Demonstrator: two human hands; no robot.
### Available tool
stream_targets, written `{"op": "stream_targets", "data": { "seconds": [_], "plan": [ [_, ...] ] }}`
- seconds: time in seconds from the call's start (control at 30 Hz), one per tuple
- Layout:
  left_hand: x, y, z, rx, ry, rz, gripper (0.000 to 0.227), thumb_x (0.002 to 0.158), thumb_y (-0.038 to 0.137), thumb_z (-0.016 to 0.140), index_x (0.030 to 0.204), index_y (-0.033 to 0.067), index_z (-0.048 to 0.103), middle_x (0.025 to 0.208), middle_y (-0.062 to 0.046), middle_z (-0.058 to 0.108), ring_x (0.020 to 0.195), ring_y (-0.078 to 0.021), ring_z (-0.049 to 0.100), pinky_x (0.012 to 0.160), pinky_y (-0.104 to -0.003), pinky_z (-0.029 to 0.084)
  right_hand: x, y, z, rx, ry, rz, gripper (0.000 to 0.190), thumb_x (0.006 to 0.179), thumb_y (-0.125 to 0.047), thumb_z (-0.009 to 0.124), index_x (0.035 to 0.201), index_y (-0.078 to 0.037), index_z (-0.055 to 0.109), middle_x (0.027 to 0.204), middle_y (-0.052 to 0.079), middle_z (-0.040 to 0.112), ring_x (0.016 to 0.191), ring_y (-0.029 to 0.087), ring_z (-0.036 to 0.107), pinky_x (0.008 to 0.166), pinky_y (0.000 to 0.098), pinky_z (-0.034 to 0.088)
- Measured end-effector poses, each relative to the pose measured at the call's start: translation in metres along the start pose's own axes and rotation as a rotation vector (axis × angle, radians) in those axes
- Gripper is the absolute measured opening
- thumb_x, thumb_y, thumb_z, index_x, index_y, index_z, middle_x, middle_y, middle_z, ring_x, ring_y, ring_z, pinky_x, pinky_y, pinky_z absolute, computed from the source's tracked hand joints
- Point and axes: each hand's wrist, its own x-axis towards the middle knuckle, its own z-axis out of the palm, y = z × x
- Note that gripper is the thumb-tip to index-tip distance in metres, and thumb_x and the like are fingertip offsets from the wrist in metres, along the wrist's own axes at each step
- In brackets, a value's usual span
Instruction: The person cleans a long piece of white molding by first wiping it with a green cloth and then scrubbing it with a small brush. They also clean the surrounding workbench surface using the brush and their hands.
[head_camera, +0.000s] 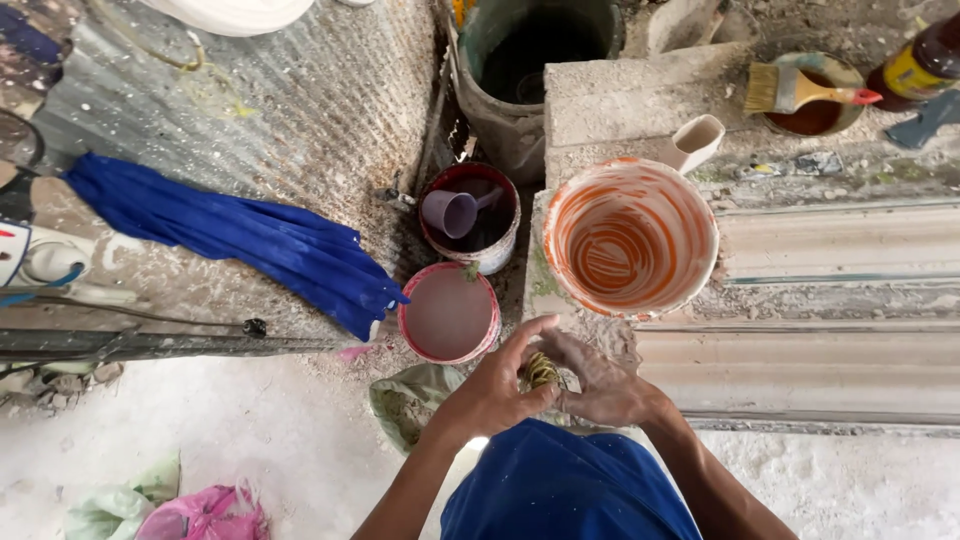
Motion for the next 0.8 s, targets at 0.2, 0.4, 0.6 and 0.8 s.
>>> {"op": "stream_targets", "data": {
  "seconds": [0.2, 0.4, 0.6, 0.8],
  "plan": [
    [-0.009, 0.017, -0.010, 0.065, 0.171, -0.244, 0.085, 0.082, 0.005, 0.067, 0.159, 0.0143, 0.034, 0.089, -0.002, 0.058, 0.075, -0.0095, 0.056, 0.065, -0.029, 0.053, 0.014, -0.050, -0.006, 0.095, -0.025, -0.006, 0.048, 0.092, -0.027, 0.065, 0.136, -0.011, 0.055, 0.121, 0.014, 0.070, 0.112, 0.028, 0.068, 0.096, 0.0446, 0.056],
    [-0.012, -0.018, -0.027, -0.178, 0.396, 0.002, 0.077, 0.088, 0.007, 0.071, 0.156, 0.0029, 0.035, 0.092, -0.001, 0.059, 0.080, -0.0068, 0.055, 0.071, -0.023, 0.050, 0.038, -0.040, 0.009, -0.030, 0.084, 0.020, 0.029, 0.098, -0.031, 0.057, 0.104, -0.004, 0.065, 0.090, 0.013, 0.067, 0.082, 0.026, 0.068, 0.076, 0.0424, 0.056],
    [-0.032, -0.009, -0.046, -0.119, 0.588, 0.010, 0.075, 0.095, 0.013, 0.073, 0.156, 0.0052, 0.030, 0.115, -0.008, 0.062, 0.104, -0.0113, 0.056, 0.090, -0.030, 0.050, 0.100, -0.049, -0.002, -0.078, 0.135, 0.058, 0.042, 0.102, -0.044, 0.056, 0.093, -0.004, 0.068, 0.073, 0.013, 0.066, 0.068, 0.025, 0.064, 0.063, 0.0424, 0.052],
    [-0.076, -0.045, -0.035, -0.341, 0.701, -0.058, 0.077, 0.091, 0.019, 0.070, 0.155, 0.0091, 0.028, 0.131, -0.021, 0.062, 0.118, -0.0232, 0.062, 0.096, -0.040, 0.056, 0.224, -0.141, -0.072, -0.154, 0.218, -0.099, 0.036, 0.104, -0.039, 0.050, 0.106, -0.010, 0.071, 0.080, 0.004, 0.076, 0.061, 0.016, 0.069, 0.054, 0.0347, 0.055]
  ]
}}
